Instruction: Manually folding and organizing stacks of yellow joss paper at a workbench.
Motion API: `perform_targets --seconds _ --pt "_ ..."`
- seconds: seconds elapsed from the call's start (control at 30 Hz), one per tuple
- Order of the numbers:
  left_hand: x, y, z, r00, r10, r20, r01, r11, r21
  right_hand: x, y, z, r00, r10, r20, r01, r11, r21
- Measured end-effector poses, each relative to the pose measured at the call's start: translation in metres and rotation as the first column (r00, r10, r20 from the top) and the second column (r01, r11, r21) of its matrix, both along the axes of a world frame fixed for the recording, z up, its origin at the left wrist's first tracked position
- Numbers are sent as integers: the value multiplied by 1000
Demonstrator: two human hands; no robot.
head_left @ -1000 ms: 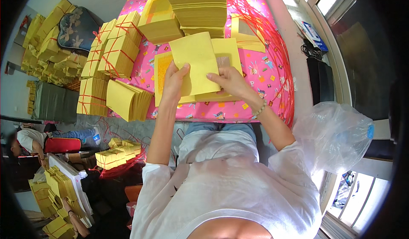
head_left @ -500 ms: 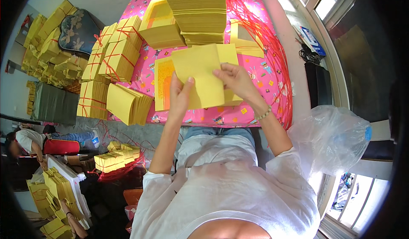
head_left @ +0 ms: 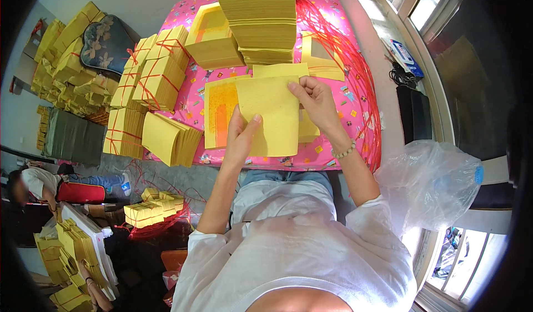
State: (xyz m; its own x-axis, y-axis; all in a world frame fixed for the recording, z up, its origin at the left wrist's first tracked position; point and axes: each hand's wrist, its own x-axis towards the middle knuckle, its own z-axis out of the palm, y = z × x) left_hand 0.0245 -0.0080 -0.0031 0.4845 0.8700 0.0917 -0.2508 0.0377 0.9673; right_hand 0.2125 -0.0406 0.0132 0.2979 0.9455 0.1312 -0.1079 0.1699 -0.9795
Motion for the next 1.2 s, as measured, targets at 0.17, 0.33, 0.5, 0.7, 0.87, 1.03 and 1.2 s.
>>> perform_targets --seconds 0.17,0.33,0.5,0.7,0.87,1.03,1.2 --pt "3 0 1 1000 -25 3 25 999 -45 6 -3 -13 995 21 98 -21 1000 1" --pt "3 4 1 1000 -28 12 29 998 -51 -1 -14 10 998 50 46 -42 988 -148" --pt "9 7 -2 999 -20 28 22 997 -73 5 -21 -11 983 132 124 -98 963 -253" --pt "20 16 -3 999 -12 -41 9 997 -78 8 -29 -19 981 157 112 -118 949 -292" --pt "19 27 -7 999 4 -54 -11 991 -136 51 -39 -37 983 -175 -51 161 966 -203" --pt "-15 29 -44 961 148 -232 -117 983 143 113 -73 -77 918 -394 -39 379 904 -198" --pt "-34 8 -82 948 178 -265 -167 984 64 154 -101 -150 897 -374 235 431 859 -278"
